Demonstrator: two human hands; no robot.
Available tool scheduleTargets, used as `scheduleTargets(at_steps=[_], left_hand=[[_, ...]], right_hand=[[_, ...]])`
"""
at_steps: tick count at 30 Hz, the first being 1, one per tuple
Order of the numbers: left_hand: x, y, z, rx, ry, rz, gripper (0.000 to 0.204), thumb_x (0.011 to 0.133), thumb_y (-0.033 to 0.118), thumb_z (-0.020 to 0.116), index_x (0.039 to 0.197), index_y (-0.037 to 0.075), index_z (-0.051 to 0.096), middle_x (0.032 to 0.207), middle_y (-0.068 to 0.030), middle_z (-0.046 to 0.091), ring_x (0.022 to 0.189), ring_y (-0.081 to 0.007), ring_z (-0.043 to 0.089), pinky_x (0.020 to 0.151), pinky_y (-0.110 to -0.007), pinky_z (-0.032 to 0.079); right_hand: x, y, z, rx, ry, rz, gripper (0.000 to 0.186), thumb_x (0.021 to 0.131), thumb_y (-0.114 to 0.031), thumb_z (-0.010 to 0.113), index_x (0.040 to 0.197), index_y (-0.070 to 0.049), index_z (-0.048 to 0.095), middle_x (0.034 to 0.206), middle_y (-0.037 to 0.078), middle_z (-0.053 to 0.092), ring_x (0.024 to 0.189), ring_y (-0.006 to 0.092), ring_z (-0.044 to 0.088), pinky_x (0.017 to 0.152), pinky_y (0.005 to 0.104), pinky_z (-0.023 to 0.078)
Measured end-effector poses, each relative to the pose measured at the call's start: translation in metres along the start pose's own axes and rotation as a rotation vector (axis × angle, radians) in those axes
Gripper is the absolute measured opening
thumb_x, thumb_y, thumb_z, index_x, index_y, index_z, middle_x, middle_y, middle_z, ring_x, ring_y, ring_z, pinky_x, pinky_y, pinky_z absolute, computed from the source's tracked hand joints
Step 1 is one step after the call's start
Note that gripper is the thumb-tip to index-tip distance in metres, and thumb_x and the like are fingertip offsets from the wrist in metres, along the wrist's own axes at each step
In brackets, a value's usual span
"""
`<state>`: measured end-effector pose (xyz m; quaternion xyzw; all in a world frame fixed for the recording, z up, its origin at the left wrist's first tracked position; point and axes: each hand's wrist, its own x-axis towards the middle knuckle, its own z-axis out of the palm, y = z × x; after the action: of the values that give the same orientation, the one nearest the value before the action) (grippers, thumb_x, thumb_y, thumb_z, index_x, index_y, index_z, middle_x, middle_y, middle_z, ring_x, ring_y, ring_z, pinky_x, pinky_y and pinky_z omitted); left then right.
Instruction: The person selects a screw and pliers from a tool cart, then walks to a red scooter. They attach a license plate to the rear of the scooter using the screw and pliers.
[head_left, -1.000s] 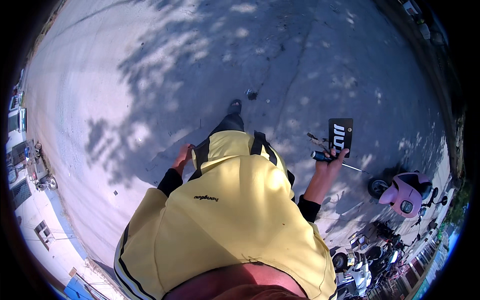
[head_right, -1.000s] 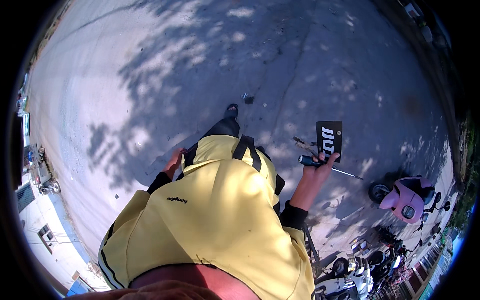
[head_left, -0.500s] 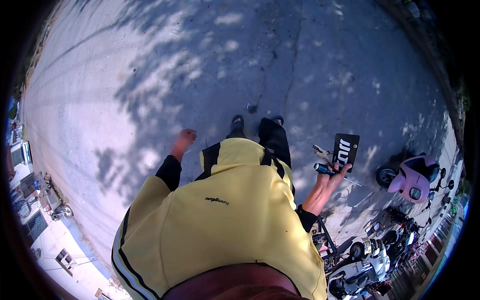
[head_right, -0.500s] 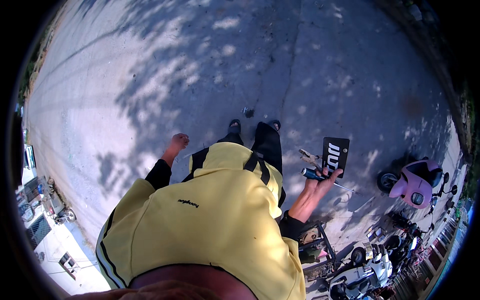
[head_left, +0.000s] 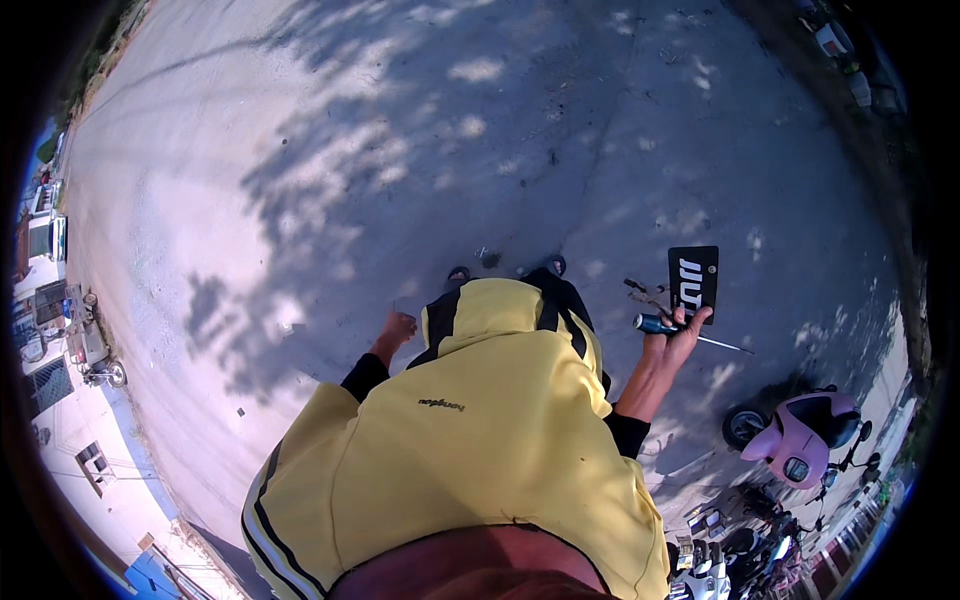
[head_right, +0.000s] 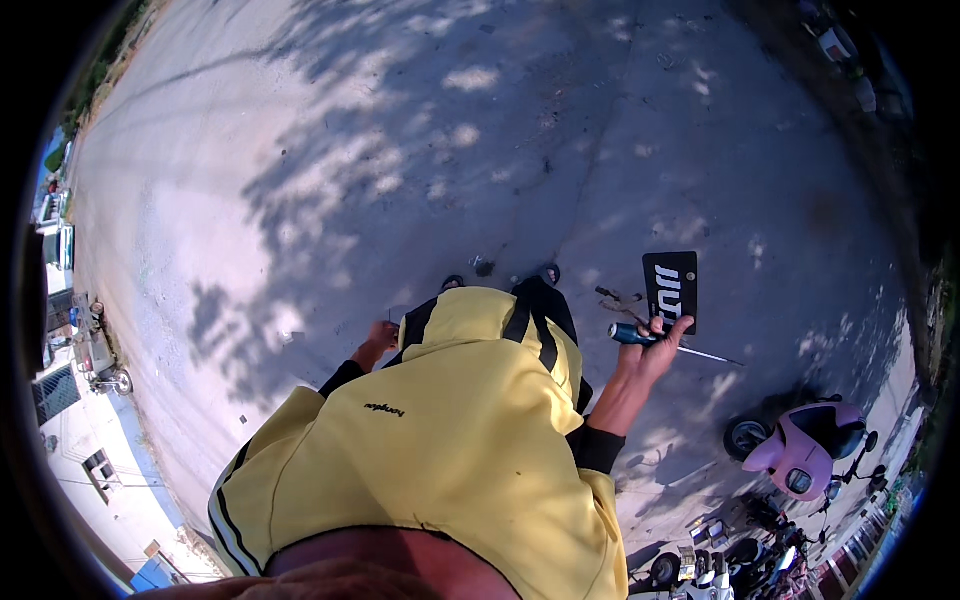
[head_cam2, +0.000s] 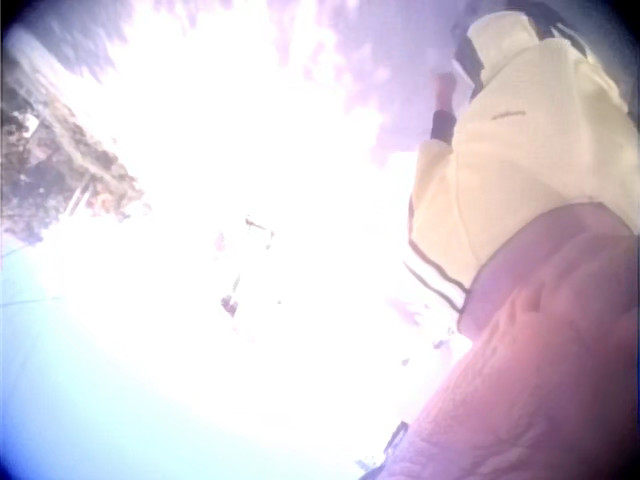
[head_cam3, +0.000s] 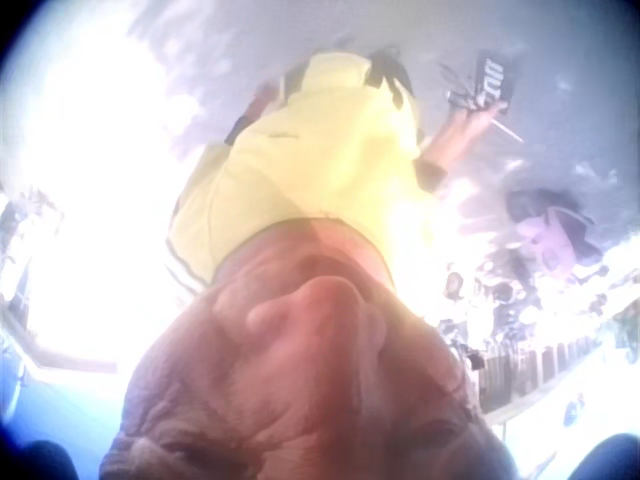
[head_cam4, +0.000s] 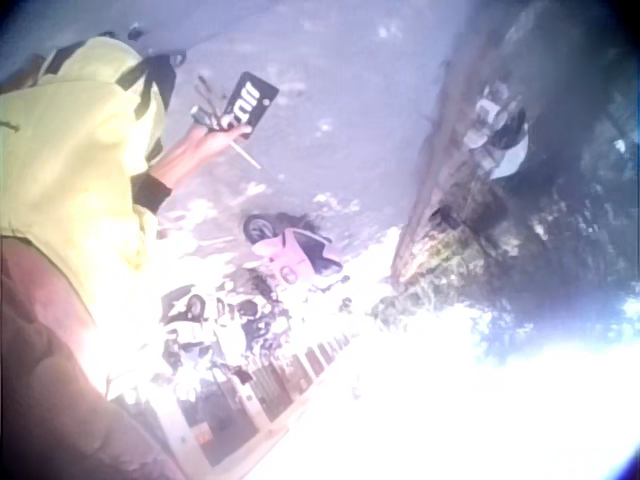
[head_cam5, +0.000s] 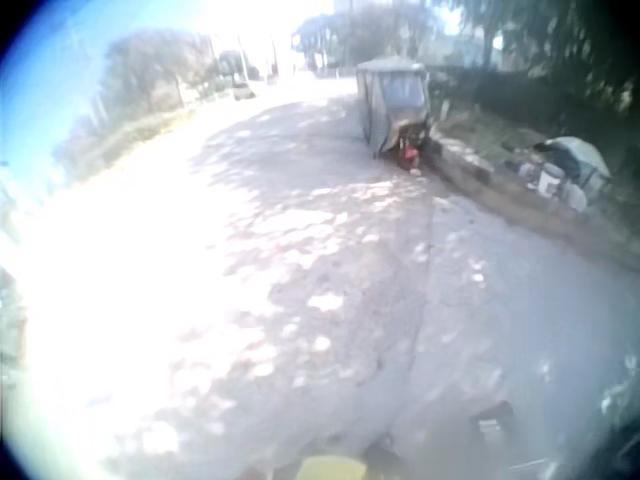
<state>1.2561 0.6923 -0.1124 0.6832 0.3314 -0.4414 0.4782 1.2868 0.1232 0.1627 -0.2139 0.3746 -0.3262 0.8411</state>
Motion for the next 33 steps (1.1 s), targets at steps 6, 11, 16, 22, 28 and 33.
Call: scheduleTargets(at_steps=[6, 11, 16, 22, 28, 33], left_hand=[[0.033, 0.012, 0.093, 0.766, 0.145, 0.633, 0.028, 0.083, 0.030, 0.066, 0.082, 0.003, 0.071, 0.077, -0.0113, 0.069, 0.067, -0.0278, 0.066, 0.057, -0.044, 0.051], [0.053, 0.036, 0.137, 0.687, 0.050, 0.744, 0.026, 0.085, 0.028, 0.067, 0.083, 0.002, 0.071, 0.073, -0.0119, 0.069, 0.063, -0.0253, 0.066, 0.057, -0.041, 0.052], [0.047, 0.107, 0.153, 0.436, -0.110, 0.670, 0.025, 0.086, 0.026, 0.069, 0.083, 0.001, 0.072, 0.070, -0.0124, 0.069, 0.059, -0.0228, 0.066, 0.058, -0.038, 0.053], [0.083, 0.220, 0.150, 1.078, -0.141, 0.313, 0.018, 0.084, 0.021, 0.069, 0.080, 0.004, 0.074, 0.072, -0.0113, 0.071, 0.062, -0.0226, 0.069, 0.062, -0.038, 0.056], [0.137, 0.323, 0.189, 1.518, -0.215, 0.707, 0.017, 0.081, 0.017, 0.065, 0.068, 0.009, 0.072, 0.068, -0.0116, 0.067, 0.066, -0.0312, 0.067, 0.059, -0.043, 0.051], [0.151, 0.441, 0.258, 1.524, -0.264, 0.944, 0.014, 0.075, 0.021, 0.069, 0.069, 0.008, 0.071, 0.072, -0.0158, 0.067, 0.073, -0.0382, 0.066, 0.063, -0.048, 0.049]], right_hand=[[0.066, -0.069, 0.037, -0.093, 0.019, -0.080, 0.035, 0.100, -0.041, 0.060, 0.122, -0.014, 0.060, 0.104, 0.003, 0.067, 0.058, 0.0052, 0.052, 0.044, 0.0174, 0.039], [0.088, -0.096, 0.016, -0.033, 0.059, -0.131, 0.036, 0.101, -0.042, 0.059, 0.122, -0.013, 0.060, 0.105, 0.003, 0.067, 0.056, 0.0046, 0.052, 0.042, 0.0174, 0.039], [0.084, -0.117, -0.025, 0.077, 0.189, -0.184, 0.038, 0.100, -0.043, 0.059, 0.121, -0.012, 0.060, 0.100, 0.003, 0.068, 0.056, 0.0042, 0.052, 0.041, 0.0172, 0.039], [0.077, -0.137, -0.073, 0.183, 0.372, -0.266, 0.038, 0.100, -0.044, 0.059, 0.118, -0.010, 0.060, 0.081, -0.001, 0.060, 0.055, 0.0040, 0.046, 0.042, 0.0173, 0.035], [0.088, -0.150, -0.083, 0.298, 0.560, -0.360, 0.038, 0.101, -0.045, 0.057, 0.116, -0.010, 0.060, 0.066, -0.003, 0.049, 0.050, 0.0048, 0.040, 0.043, 0.0178, 0.031], [0.107, -0.157, -0.064, 0.323, 0.653, -0.457, 0.040, 0.100, -0.047, 0.057, 0.116, -0.010, 0.059, 0.065, -0.003, 0.048, 0.051, 0.0048, 0.041, 0.043, 0.0180, 0.033]])
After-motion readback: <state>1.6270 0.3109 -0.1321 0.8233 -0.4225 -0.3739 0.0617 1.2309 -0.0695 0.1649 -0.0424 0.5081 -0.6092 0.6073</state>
